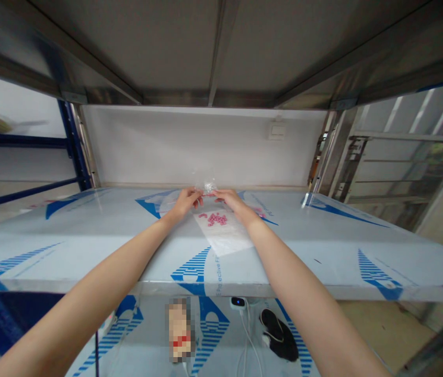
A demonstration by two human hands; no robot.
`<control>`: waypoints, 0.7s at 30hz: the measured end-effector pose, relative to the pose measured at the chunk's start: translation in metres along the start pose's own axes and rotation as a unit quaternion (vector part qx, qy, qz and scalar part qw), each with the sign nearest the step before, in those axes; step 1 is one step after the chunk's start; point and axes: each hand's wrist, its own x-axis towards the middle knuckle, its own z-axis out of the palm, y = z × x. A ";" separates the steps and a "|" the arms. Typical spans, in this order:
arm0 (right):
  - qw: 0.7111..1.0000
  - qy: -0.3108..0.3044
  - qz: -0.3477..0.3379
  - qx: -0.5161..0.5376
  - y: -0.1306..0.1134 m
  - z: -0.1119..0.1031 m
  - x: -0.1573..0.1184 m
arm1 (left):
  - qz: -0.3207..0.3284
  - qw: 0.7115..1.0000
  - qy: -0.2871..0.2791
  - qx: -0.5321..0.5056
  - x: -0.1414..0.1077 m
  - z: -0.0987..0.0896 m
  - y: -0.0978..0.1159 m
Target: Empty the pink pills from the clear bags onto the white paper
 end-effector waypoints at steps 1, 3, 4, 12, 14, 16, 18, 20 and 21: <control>1.000 -0.007 -0.003 0.005 0.000 0.000 0.000 | 0.006 1.000 0.001 0.000 0.000 -0.001 -0.001; 1.000 -0.022 -0.006 -0.002 0.000 0.000 0.000 | 0.016 1.000 0.009 0.008 0.002 -0.004 -0.003; 0.999 -0.028 -0.005 -0.015 0.001 -0.001 0.000 | 0.018 1.000 0.013 0.015 0.002 -0.005 -0.005; 0.994 -0.034 -0.010 -0.099 0.013 -0.001 0.015 | 0.018 0.999 0.011 0.047 0.007 -0.008 -0.016; 0.990 -0.015 0.000 -0.143 0.014 -0.002 0.015 | -0.008 0.998 0.047 0.052 0.009 -0.012 -0.020; 0.969 0.036 0.020 -0.245 0.014 -0.005 0.014 | -0.023 0.991 0.100 0.091 0.010 -0.020 -0.026; 0.927 0.084 0.027 -0.365 0.015 -0.008 0.010 | -0.022 0.977 0.142 0.158 0.012 -0.029 -0.034; 0.884 0.098 0.027 -0.456 0.017 -0.012 0.005 | -0.028 0.962 0.159 0.221 0.014 -0.040 -0.041; 0.866 0.088 0.032 -0.490 0.019 -0.013 0.003 | -0.037 0.956 0.161 0.242 0.014 -0.044 -0.045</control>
